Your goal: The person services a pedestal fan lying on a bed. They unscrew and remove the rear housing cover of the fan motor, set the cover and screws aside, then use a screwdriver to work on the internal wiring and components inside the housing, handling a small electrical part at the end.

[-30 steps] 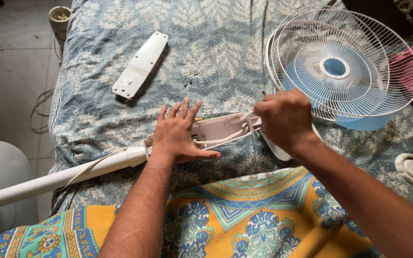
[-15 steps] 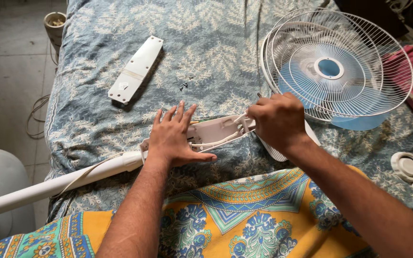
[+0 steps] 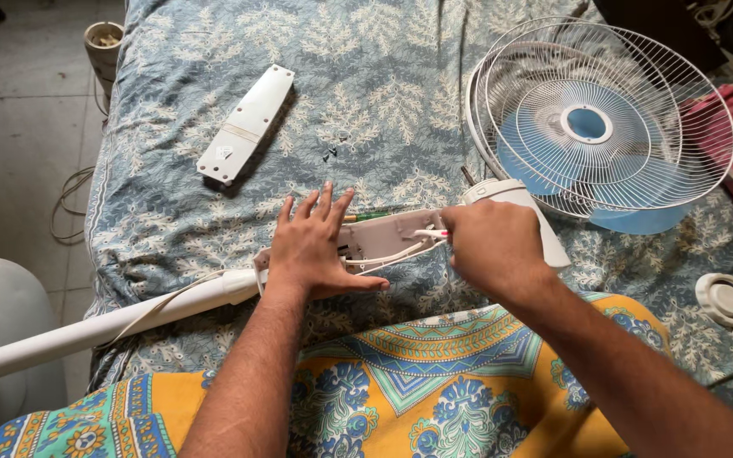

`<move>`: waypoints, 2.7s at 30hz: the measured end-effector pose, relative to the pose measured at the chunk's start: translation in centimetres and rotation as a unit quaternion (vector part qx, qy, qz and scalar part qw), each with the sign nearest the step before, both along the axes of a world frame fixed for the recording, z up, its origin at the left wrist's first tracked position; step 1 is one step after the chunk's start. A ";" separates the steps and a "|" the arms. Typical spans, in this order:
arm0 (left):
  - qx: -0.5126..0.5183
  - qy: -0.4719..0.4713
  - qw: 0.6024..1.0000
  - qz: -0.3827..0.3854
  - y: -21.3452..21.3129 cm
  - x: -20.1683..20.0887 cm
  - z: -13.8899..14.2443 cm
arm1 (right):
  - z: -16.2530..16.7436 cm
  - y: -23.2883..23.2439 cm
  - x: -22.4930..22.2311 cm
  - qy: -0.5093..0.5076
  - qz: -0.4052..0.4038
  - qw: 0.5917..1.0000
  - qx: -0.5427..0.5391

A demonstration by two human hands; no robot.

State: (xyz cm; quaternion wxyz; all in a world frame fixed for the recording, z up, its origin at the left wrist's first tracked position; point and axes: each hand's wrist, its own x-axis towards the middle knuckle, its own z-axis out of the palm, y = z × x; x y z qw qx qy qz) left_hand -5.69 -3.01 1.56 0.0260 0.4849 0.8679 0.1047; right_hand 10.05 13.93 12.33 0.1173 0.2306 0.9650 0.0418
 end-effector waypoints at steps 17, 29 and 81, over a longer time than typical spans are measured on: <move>0.027 0.000 1.000 -0.004 0.0 0.3 -0.3 | 1.1 0.8 -0.5 -0.069 0.023 0.994 0.084; 0.040 -0.006 0.999 -0.006 0.4 0.3 -0.6 | 1.5 0.9 -0.3 -0.026 0.073 0.984 0.163; 0.345 -0.134 0.929 -0.011 0.0 0.4 -2.3 | 0.9 3.1 3.0 0.233 0.204 0.940 0.144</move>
